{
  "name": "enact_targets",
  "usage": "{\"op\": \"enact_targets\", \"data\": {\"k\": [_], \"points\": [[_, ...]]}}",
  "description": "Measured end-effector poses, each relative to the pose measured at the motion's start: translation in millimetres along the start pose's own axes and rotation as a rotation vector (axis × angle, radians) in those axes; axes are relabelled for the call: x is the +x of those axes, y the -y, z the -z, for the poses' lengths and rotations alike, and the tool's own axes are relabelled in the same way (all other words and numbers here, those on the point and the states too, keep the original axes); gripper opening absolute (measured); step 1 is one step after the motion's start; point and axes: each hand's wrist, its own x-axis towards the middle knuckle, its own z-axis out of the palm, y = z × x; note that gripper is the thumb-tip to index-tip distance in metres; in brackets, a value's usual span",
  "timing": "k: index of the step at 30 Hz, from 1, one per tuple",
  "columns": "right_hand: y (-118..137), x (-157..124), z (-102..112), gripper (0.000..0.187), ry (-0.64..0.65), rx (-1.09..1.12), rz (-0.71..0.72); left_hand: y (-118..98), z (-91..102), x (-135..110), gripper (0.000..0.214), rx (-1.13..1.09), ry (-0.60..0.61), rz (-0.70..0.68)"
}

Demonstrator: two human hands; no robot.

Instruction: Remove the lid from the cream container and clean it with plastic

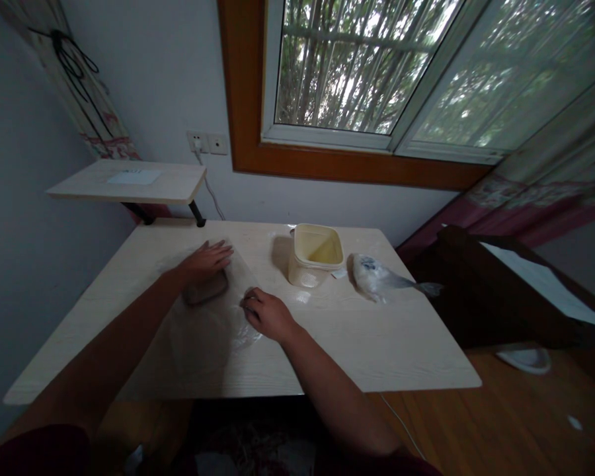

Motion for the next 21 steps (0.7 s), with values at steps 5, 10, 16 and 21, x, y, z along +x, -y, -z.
{"op": "enact_targets", "data": {"k": [5,10,16,21], "points": [[0,0,-1,0.026,0.009,-0.032,-0.025,29,-15.0,-8,0.060,-0.036,0.051,0.165],[0,0,0,0.026,0.013,-0.029,-0.034,57,-17.0,-12,0.061,-0.016,0.029,0.223],[-1,0,-2,0.027,0.020,-0.026,-0.049,76,-14.3,-22,0.061,0.093,-0.052,0.360],[0,0,-1,0.027,0.024,-0.026,-0.050,79,4.9,-45,0.056,0.099,-0.251,0.509]]}}
